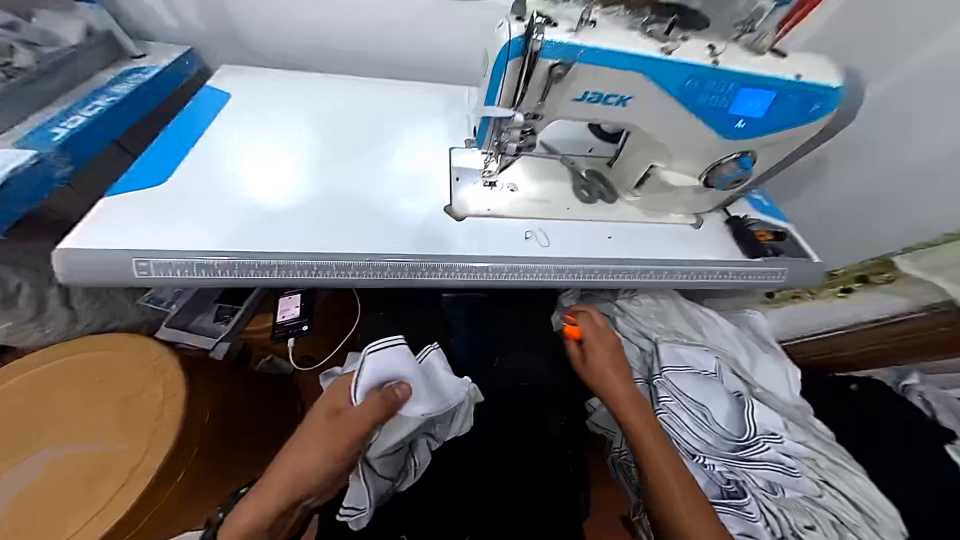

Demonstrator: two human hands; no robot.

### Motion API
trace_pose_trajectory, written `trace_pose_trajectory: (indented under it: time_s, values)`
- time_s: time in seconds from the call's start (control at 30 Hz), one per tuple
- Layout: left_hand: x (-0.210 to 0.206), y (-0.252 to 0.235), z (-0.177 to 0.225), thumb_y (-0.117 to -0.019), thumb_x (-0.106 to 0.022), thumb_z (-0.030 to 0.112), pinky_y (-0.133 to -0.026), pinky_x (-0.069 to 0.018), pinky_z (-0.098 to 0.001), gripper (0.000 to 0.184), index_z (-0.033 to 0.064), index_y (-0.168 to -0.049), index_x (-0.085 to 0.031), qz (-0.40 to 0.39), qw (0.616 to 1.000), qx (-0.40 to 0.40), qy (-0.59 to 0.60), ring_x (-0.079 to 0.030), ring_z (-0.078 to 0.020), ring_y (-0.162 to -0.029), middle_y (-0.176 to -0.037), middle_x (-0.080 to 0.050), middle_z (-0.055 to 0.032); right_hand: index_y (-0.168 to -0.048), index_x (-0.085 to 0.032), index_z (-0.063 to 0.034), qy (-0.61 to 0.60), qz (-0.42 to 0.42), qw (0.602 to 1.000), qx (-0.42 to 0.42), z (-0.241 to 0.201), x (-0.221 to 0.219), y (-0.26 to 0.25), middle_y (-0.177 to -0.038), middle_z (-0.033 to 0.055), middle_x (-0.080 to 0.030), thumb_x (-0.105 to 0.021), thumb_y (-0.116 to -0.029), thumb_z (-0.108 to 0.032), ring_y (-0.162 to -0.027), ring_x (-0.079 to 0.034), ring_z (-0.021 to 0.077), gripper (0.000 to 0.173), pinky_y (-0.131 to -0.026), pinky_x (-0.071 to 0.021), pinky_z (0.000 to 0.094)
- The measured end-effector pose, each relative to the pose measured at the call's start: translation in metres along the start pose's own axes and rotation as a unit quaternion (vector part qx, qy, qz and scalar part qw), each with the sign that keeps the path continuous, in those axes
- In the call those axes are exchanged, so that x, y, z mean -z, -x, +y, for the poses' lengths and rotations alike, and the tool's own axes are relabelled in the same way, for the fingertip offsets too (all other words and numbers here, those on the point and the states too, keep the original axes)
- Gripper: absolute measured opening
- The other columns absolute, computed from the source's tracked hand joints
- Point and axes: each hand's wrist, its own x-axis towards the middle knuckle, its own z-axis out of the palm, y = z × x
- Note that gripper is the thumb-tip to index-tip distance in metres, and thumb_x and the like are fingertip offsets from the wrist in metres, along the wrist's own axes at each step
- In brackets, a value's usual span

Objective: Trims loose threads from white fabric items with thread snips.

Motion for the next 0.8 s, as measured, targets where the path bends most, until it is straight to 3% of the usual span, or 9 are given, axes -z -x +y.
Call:
trace_pose_trajectory:
  time_s: [0.07, 0.13, 0.2, 0.27, 0.33, 0.4, 0.47, 0.57, 0.8]
  values:
    - [0.0, -0.003, 0.005, -0.0805, -0.086, 0.028, -0.077, -0.0637, -0.0297, 0.028, 0.0129, -0.101, -0.073, -0.049, 0.998, -0.001, -0.033, -0.074, -0.0109, -0.082, -0.091, -0.077, -0.0007, -0.107, -0.069, 0.0006, -0.06, -0.018, 0.996, -0.065, 0.018, 0.015, 0.001, -0.114, 0.0149, -0.068, -0.062, -0.0947, -0.007, -0.096, -0.069, 0.0272, 0.016, -0.08, -0.0589, 0.0503]
    - [-0.005, -0.008, 0.013, -0.0827, -0.084, 0.024, -0.075, -0.0627, -0.0269, 0.022, 0.0134, -0.1, -0.075, -0.121, 0.982, -0.037, -0.14, -0.073, -0.0059, -0.08, -0.088, -0.076, 0.0034, -0.108, -0.069, -0.0123, -0.253, -0.067, 0.962, -0.076, -0.007, 0.024, 0.0, -0.119, 0.001, -0.069, -0.066, -0.0948, -0.023, -0.09, -0.066, 0.0101, 0.017, -0.074, -0.0573, 0.0316]
    - [-0.01, -0.017, 0.026, -0.0873, -0.079, 0.021, -0.074, -0.0603, -0.0237, 0.021, 0.0113, -0.105, -0.072, -0.216, 0.935, -0.126, -0.252, -0.069, -0.0007, -0.08, -0.088, -0.073, 0.0051, -0.125, -0.065, -0.0268, -0.451, -0.155, 0.878, -0.039, -0.048, 0.022, -0.009, -0.129, -0.0104, -0.066, -0.081, -0.0839, -0.04, -0.078, -0.061, -0.0035, 0.046, -0.063, -0.0514, 0.0157]
    - [-0.018, -0.026, 0.04, -0.0911, -0.074, 0.015, -0.067, -0.0579, -0.0236, 0.018, 0.0056, -0.105, -0.068, -0.283, 0.865, -0.252, -0.329, -0.067, -0.0026, -0.075, -0.083, -0.07, 0.0004, -0.142, -0.056, -0.0312, -0.508, -0.237, 0.827, 0.048, -0.085, 0.012, -0.019, -0.123, -0.0124, -0.066, -0.089, -0.075, -0.048, -0.076, -0.058, -0.0068, 0.077, -0.064, -0.0496, 0.0122]
    - [-0.024, -0.029, 0.061, -0.0906, -0.07, 0.009, -0.064, -0.0567, -0.0268, 0.013, 0.0041, -0.102, -0.07, -0.291, 0.795, -0.358, -0.393, -0.067, -0.0067, -0.073, -0.081, -0.07, -0.0016, -0.13, -0.065, -0.018, -0.434, -0.234, 0.858, 0.143, -0.11, 0.008, -0.027, -0.113, -0.0064, -0.07, -0.087, -0.0788, -0.045, -0.094, -0.065, -0.0003, 0.062, -0.082, -0.0582, 0.0212]
    - [-0.023, -0.026, 0.085, -0.0922, -0.064, 0.009, -0.064, -0.056, -0.0283, 0.01, 0.0082, -0.098, -0.072, -0.236, 0.745, -0.434, -0.447, -0.066, -0.0079, -0.075, -0.083, -0.07, 0.0007, -0.101, -0.072, -0.0124, -0.313, -0.131, 0.923, 0.182, -0.116, 0.018, -0.033, -0.09, -0.0049, -0.069, -0.08, -0.0864, -0.03, -0.084, -0.064, 0.0014, 0.024, -0.073, -0.0569, 0.0221]
    - [-0.015, -0.021, 0.097, -0.0967, -0.059, 0.013, -0.074, -0.0579, -0.0261, 0.013, 0.011, -0.1, -0.071, -0.16, 0.718, -0.493, -0.465, -0.068, -0.0069, -0.087, -0.093, -0.072, 0.0013, -0.09, -0.07, -0.0116, -0.168, 0.03, 0.967, 0.188, -0.118, 0.052, -0.038, -0.082, -0.0026, -0.065, -0.071, -0.0878, -0.02, -0.075, -0.061, 0.0036, 0.008, -0.065, -0.0529, 0.021]
    - [-0.011, -0.015, 0.075, -0.1024, -0.059, 0.02, -0.085, -0.0581, -0.0284, 0.007, 0.014, -0.101, -0.06, -0.087, 0.7, -0.549, -0.447, -0.069, -0.012, -0.103, -0.11, -0.072, -0.0018, -0.096, -0.065, -0.0143, -0.029, 0.167, 0.967, 0.191, -0.137, 0.092, -0.025, -0.085, 0.0015, -0.066, -0.063, -0.0987, -0.025, -0.077, -0.062, 0.012, 0.011, -0.065, -0.0509, 0.027]
    - [0.005, 0.008, -0.007, -0.1056, -0.05, 0.016, -0.095, -0.0504, -0.0421, 0.017, 0.0143, -0.12, -0.06, -0.001, 0.625, -0.572, -0.531, -0.064, -0.0241, -0.101, -0.104, -0.065, -0.0077, -0.105, -0.063, -0.016, 0.01, 0.146, 0.96, 0.239, -0.131, 0.034, 0.03, -0.087, 0.0052, -0.067, -0.053, -0.1043, -0.024, -0.069, -0.06, 0.0208, 0.013, -0.058, -0.0473, 0.0328]
